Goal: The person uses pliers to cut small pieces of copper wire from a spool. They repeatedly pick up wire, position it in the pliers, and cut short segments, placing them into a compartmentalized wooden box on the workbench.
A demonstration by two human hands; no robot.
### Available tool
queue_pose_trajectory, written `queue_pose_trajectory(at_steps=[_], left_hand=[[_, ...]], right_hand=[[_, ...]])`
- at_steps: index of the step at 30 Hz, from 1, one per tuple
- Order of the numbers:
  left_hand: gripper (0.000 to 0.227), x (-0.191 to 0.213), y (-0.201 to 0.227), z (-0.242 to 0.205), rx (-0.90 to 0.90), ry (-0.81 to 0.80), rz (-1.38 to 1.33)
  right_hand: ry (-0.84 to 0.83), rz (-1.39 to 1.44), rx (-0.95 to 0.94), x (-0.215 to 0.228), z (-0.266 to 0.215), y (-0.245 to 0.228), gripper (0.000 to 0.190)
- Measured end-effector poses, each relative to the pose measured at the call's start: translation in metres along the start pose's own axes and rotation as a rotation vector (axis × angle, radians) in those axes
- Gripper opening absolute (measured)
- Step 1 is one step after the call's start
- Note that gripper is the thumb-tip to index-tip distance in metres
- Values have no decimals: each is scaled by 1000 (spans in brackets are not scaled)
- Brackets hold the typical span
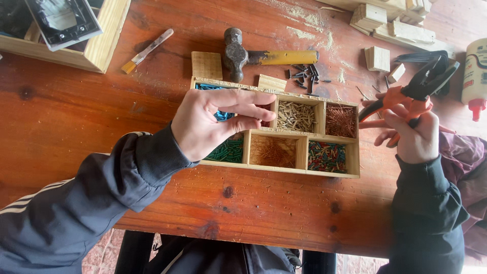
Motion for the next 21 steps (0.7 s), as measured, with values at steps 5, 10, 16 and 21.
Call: queue_pose_trajectory(at_steps=[5, 10, 16, 21], left_hand=[[41, -2, 0, -2, -35, 1, -5], [38, -3, 4, -2, -69, -2, 80], [37, -2, 5, -2, -41, -12, 83], [35, -3, 6, -1, -70, 6, 123]], right_hand=[[-36, -7, 31, -7, 2, -2, 23], [-46, -44, 51, -11, -1, -6, 35], [-15, -45, 13, -8, 1, 10, 31], [-9, -51, 32, -8, 1, 16, 28]])
Point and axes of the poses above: each hand's wrist, its own z-axis towards the middle knuckle, its own x-axis out of the back of the hand, y = z × x, the point moved 3 cm from there along z, towards the middle knuckle, and after that the axes turned 6 degrees about -z, right-handed, at the moved point
